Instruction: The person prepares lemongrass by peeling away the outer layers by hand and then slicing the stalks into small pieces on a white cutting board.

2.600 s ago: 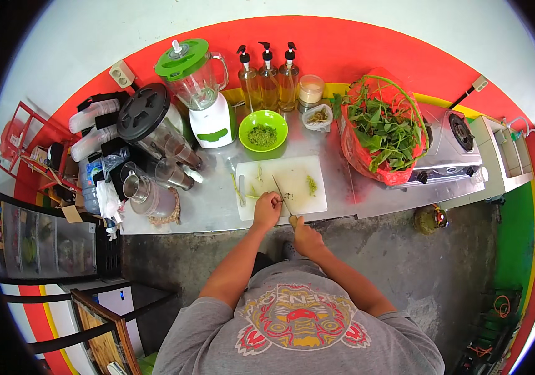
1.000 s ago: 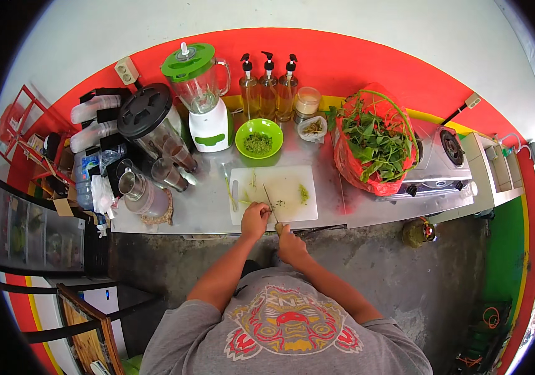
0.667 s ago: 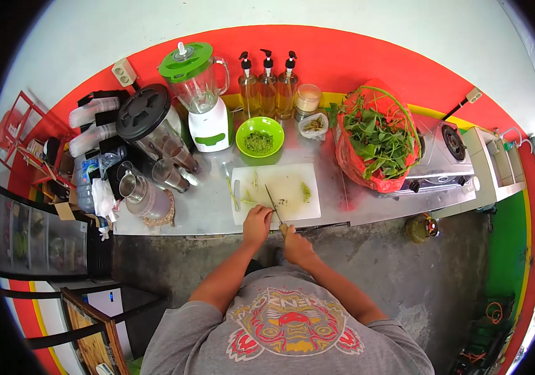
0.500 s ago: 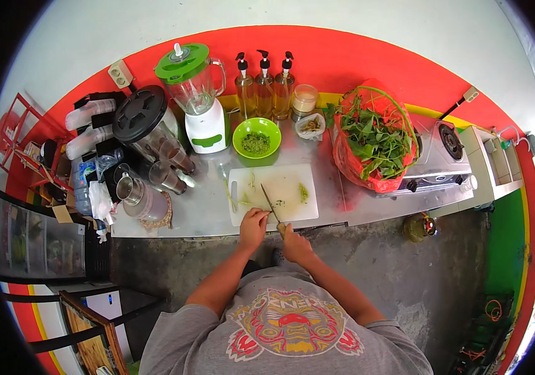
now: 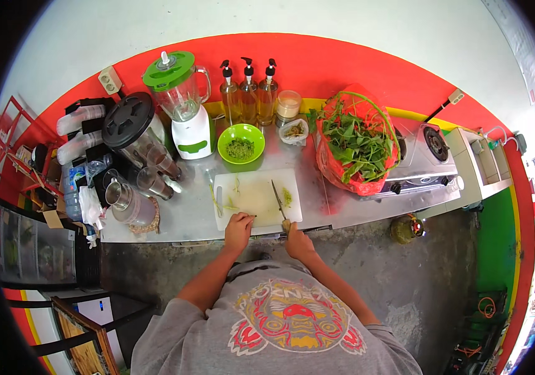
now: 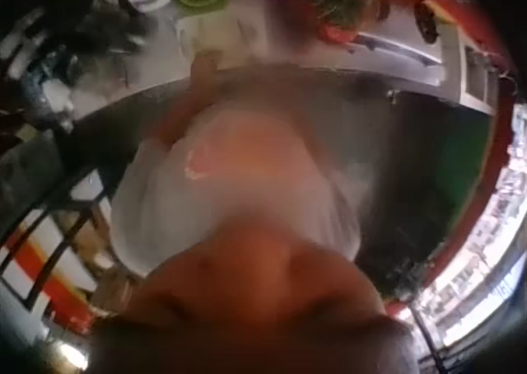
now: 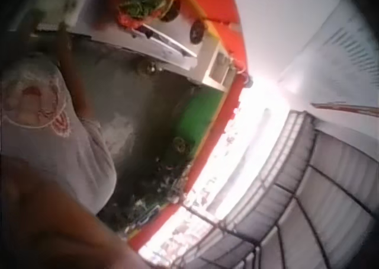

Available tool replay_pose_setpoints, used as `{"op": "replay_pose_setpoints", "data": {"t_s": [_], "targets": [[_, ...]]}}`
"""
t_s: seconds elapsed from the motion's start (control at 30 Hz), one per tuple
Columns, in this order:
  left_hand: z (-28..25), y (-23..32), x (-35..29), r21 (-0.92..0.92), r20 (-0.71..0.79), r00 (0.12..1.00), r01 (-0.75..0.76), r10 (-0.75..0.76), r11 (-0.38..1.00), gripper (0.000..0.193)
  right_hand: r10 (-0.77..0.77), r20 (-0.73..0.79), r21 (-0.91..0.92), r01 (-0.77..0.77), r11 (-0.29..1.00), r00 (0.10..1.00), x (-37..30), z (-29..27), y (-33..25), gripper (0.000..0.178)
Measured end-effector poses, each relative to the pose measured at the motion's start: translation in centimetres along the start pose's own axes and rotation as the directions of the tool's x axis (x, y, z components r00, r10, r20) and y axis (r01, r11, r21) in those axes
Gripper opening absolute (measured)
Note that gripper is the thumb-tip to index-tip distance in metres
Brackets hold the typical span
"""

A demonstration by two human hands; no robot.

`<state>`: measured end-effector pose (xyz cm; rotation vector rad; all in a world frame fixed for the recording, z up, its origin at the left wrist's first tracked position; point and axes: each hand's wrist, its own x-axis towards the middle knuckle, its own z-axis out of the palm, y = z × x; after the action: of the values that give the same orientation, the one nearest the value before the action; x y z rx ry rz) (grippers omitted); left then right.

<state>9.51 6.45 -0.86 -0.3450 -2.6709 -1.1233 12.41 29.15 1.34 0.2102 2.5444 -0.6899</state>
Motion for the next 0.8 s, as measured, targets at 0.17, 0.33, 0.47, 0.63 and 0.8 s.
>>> {"op": "replay_pose_setpoints", "data": {"t_s": [0.17, 0.33, 0.47, 0.63, 0.8], "targets": [[2.2, 1.2, 2.6, -0.032, 0.023, 0.999, -0.031, 0.031, 0.999, 0.015, -0.148, -0.004, -0.026, 0.148, 0.989, 0.989, 0.1, 0.2, 0.8, 0.058], [3.4, 1.5, 3.3, -0.107, 0.034, 0.997, 0.077, -0.074, 0.991, 0.013, -0.173, 0.067, -0.051, 0.176, 0.983, 0.983, -1.5, -1.0, 1.1, 0.058], [3.6, 1.8, 3.8, -0.114, 0.039, 0.997, 0.078, -0.074, 0.990, 0.013, -0.107, -0.006, -0.008, 0.107, 0.994, 0.994, -1.3, -1.0, 2.7, 0.057], [2.4, 0.5, 2.4, -0.111, -0.005, 0.988, 0.152, -0.153, 0.982, 0.012, -0.178, 0.077, -0.040, 0.182, 0.983, 0.981, -1.9, -1.7, 2.3, 0.055], [-1.2, -1.6, -0.2, -0.134, 0.049, 0.981, 0.190, -0.185, 0.973, 0.011, -0.131, -0.009, 0.006, 0.131, 0.991, 0.991, -3.1, -2.0, 2.7, 0.055]]}}
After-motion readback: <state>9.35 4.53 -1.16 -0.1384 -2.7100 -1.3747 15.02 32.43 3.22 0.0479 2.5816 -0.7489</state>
